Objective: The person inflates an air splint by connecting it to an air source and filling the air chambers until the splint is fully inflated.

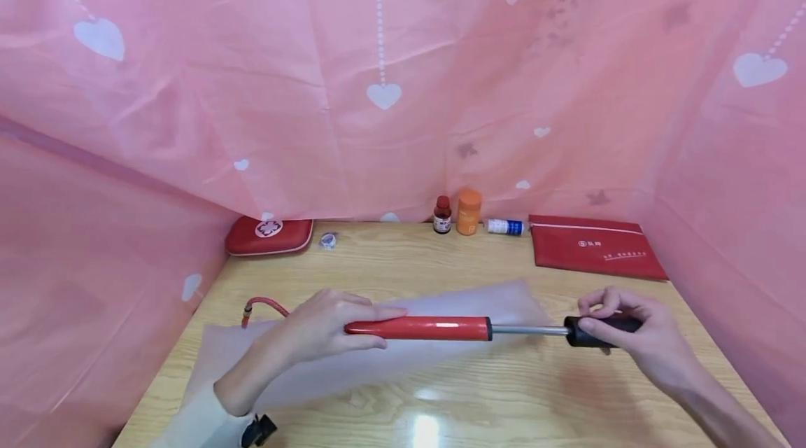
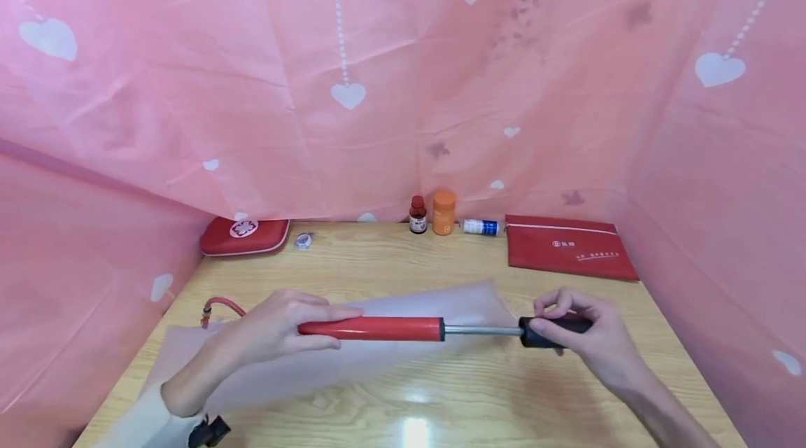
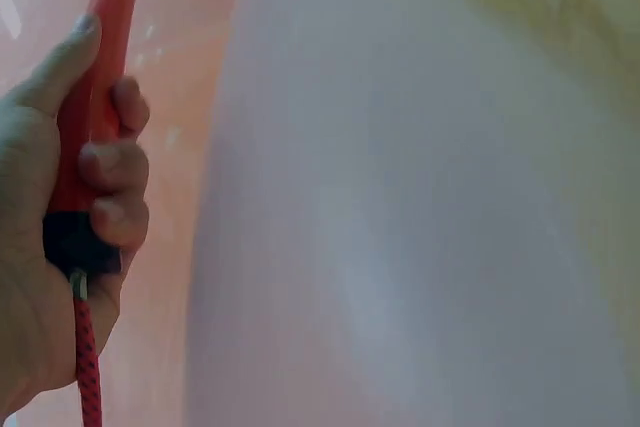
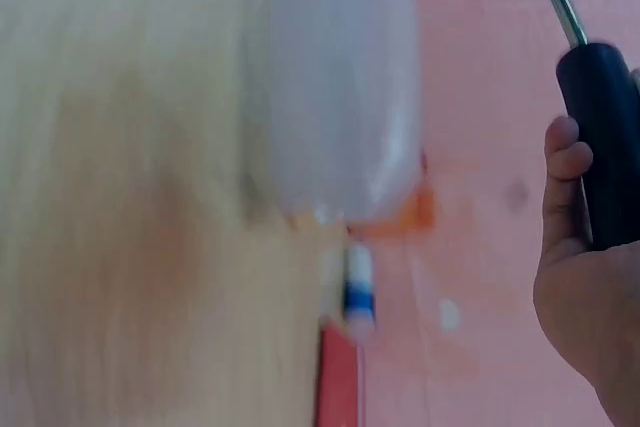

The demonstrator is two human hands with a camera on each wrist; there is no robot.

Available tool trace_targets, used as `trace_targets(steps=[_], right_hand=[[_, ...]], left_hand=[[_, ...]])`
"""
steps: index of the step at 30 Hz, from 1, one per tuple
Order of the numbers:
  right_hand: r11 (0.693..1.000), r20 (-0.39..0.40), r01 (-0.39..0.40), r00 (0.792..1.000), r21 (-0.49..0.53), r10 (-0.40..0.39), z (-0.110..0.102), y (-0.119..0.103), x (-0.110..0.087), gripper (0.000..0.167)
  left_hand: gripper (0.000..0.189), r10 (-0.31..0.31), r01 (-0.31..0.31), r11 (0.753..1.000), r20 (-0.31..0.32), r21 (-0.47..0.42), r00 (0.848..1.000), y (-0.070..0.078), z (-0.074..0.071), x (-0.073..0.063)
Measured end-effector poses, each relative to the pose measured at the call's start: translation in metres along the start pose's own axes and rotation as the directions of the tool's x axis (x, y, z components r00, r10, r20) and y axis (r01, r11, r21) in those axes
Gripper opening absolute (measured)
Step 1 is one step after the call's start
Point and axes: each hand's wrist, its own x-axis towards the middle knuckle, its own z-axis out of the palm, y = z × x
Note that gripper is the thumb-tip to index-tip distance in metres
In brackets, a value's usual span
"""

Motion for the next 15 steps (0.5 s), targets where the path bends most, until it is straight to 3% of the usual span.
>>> trace_targets(steps=[4, 8, 11, 15], right_hand=[[0.996, 0.003, 0.045, 0.999, -0.082, -0.045, 0.032, -0.003, -0.006, 0.029], [0.993, -0.020, 0.087, 0.996, -0.078, -0.089, 0.064, -0.003, -0.002, 0.033], [0.997, -0.035, 0.057, 0.998, -0.052, -0.059, 0.080, 0.008, 0.001, 0.031], [0.998, -0.058, 0.013, 0.998, -0.060, -0.017, 0.084, 0.020, 0.002, 0.026]], left_hand=[[0.049, 0.066, -0.067, 0.997, 0.037, 0.038, 0.997, 0.014, 0.021, 0.009], [0.051, 0.043, -0.047, 0.994, 0.046, 0.099, 0.998, 0.025, 0.035, 0.020], [0.054, 0.067, -0.073, 0.980, 0.038, 0.184, 0.997, 0.023, 0.042, 0.027], [0.055, 0.171, -0.169, 0.948, 0.017, 0.270, 0.985, 0.006, 0.049, 0.039]])
